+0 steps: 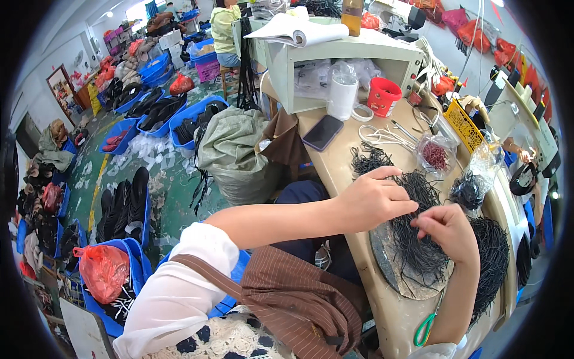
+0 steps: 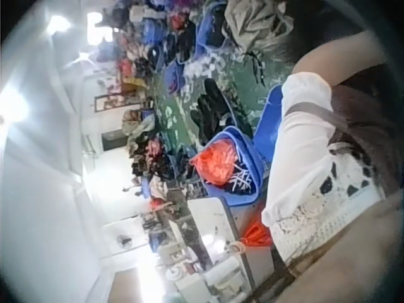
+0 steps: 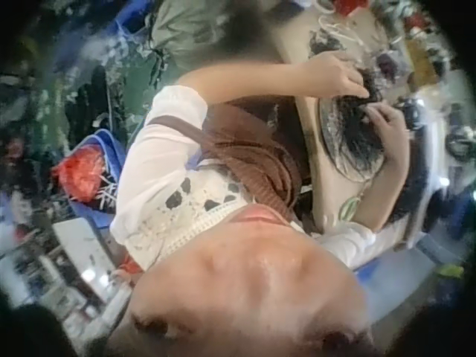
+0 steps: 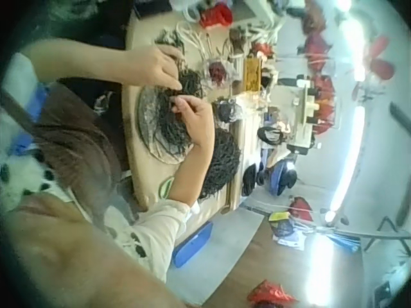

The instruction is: The person sits at a cluttered workbench and repeatedly ties small black elastic bands into loops by hand. They pick up individual bands from a large pile on the table, twist them into knots, and place the finished loops back onto the pile.

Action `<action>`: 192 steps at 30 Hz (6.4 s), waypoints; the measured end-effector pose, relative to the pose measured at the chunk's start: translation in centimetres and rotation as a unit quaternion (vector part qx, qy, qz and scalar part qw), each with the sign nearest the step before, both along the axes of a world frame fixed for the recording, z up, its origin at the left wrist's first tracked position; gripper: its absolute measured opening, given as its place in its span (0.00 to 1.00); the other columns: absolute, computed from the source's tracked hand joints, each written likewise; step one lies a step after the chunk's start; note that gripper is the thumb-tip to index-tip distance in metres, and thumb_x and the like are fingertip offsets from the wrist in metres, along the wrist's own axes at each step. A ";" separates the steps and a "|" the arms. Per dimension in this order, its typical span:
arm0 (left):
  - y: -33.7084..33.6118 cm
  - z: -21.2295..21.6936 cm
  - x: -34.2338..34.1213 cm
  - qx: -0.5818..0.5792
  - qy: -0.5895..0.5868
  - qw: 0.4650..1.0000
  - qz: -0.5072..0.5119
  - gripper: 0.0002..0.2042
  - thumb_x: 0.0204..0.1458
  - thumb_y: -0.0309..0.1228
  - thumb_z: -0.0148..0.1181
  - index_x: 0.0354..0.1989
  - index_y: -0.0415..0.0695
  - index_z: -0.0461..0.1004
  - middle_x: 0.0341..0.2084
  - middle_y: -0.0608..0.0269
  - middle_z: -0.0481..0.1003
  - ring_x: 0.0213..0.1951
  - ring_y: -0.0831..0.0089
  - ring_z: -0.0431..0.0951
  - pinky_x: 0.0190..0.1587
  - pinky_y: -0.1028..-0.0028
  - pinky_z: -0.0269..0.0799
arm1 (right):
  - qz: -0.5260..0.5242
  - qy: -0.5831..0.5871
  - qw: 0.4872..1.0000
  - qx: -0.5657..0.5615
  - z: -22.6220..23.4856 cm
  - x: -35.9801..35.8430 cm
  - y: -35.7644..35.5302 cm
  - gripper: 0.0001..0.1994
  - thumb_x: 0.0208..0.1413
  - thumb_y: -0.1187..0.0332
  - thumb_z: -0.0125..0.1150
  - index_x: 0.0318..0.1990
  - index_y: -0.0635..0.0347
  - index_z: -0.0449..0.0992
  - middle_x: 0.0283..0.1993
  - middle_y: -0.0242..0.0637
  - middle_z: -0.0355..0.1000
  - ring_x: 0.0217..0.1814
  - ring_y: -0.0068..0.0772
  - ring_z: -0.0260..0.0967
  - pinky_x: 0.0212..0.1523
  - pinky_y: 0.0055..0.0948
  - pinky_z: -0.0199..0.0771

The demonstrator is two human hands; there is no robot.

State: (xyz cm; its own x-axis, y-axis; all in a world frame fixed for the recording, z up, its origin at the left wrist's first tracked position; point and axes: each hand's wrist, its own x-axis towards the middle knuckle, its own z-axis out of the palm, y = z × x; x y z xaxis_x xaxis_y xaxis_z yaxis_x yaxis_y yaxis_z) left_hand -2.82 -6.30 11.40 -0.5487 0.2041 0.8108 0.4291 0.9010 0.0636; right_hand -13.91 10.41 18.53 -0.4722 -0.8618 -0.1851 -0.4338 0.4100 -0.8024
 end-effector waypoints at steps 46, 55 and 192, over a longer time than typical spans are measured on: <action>2.3 -4.4 9.8 0.749 -0.273 0.584 -0.156 0.10 0.52 0.29 0.51 0.35 0.34 0.72 0.27 0.57 0.74 0.28 0.75 0.75 0.33 0.74 0.73 | -0.021 -0.147 0.947 -0.283 -7.5 8.6 -3.9 0.11 0.46 0.76 0.59 0.38 0.69 0.68 0.30 0.35 0.70 0.29 0.17 0.68 0.28 0.16 0.70; 4.0 -6.8 6.3 0.811 -0.233 0.508 -0.173 0.07 0.52 0.28 0.52 0.34 0.36 0.71 0.28 0.59 0.74 0.31 0.76 0.75 0.35 0.76 0.73 | -0.093 -0.031 0.953 -0.286 -11.5 9.4 -1.0 0.29 0.43 0.76 0.62 0.54 0.66 0.55 0.45 0.40 0.64 0.44 0.24 0.64 0.43 0.23 0.67; 9.7 -12.1 3.3 0.791 -0.264 0.543 -0.102 0.08 0.50 0.27 0.54 0.34 0.35 0.74 0.30 0.61 0.75 0.32 0.80 0.73 0.41 0.80 0.67 | -0.218 -0.396 0.868 -0.206 -17.4 6.7 7.4 0.06 0.52 0.71 0.55 0.33 0.66 0.72 0.26 0.31 0.70 0.27 0.16 0.66 0.30 0.16 0.68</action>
